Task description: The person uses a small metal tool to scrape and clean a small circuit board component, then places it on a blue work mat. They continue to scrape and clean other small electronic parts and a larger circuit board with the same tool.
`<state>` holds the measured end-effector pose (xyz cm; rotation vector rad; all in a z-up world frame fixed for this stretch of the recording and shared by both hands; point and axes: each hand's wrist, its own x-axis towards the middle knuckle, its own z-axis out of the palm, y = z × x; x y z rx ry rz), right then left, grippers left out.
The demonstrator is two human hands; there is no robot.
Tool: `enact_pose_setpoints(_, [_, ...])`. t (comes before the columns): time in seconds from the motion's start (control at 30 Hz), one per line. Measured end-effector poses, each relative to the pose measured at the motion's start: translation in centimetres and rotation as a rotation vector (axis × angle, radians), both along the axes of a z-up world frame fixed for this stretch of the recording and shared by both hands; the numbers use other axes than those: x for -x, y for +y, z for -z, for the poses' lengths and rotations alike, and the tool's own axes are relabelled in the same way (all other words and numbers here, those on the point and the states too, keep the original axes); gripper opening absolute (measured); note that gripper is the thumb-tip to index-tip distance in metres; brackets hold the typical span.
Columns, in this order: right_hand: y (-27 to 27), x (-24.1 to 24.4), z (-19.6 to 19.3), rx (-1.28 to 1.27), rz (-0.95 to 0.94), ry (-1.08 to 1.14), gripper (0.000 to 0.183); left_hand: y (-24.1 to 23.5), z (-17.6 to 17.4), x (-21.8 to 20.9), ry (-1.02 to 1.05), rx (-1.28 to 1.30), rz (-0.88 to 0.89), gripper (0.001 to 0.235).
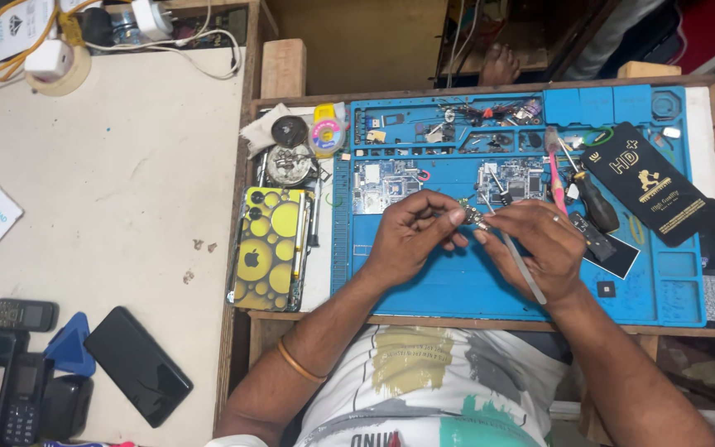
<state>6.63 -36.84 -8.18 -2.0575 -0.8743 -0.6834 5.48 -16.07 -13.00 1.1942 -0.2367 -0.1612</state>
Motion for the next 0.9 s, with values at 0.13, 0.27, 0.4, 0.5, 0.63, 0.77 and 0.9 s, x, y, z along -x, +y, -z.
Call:
enact_pose_setpoints(0.13, [0.0,0.3,0.2,0.02,0.026,0.013,0.023,-0.1,-0.1,0.1,-0.013,0.024,-0.023,0.023])
enact_pose_setpoints(0.27, [-0.1,0.6,0.7,0.022,0.046,0.032,0.021,-0.1,0.3,0.1,-0.014,0.048,-0.029,0.024])
enact_pose_setpoints(0.4, [-0.4,0.5,1.0,-0.009,0.033,0.068,0.02,0.0,0.4,-0.1,0.021,0.047,-0.001,0.024])
enact_pose_setpoints(0.5, [-0.4,0.5,1.2,-0.001,0.05,0.071,0.02,0.0,0.1,-0.1,0.002,0.053,0.007,0.024])
enact_pose_setpoints(0.63, [-0.5,0.4,1.4,-0.004,0.053,0.076,0.019,0.2,-0.3,0.0,0.021,0.057,0.019,0.036])
enact_pose_setpoints(0.77, [-0.6,0.5,1.6,-0.011,0.044,0.1,0.019,0.1,-0.6,0.2,-0.012,0.013,0.038,0.041])
enact_pose_setpoints(0.9, [-0.9,0.7,1.9,-0.02,0.034,0.137,0.02,0.2,-0.4,0.2,-0.027,0.037,0.048,0.041])
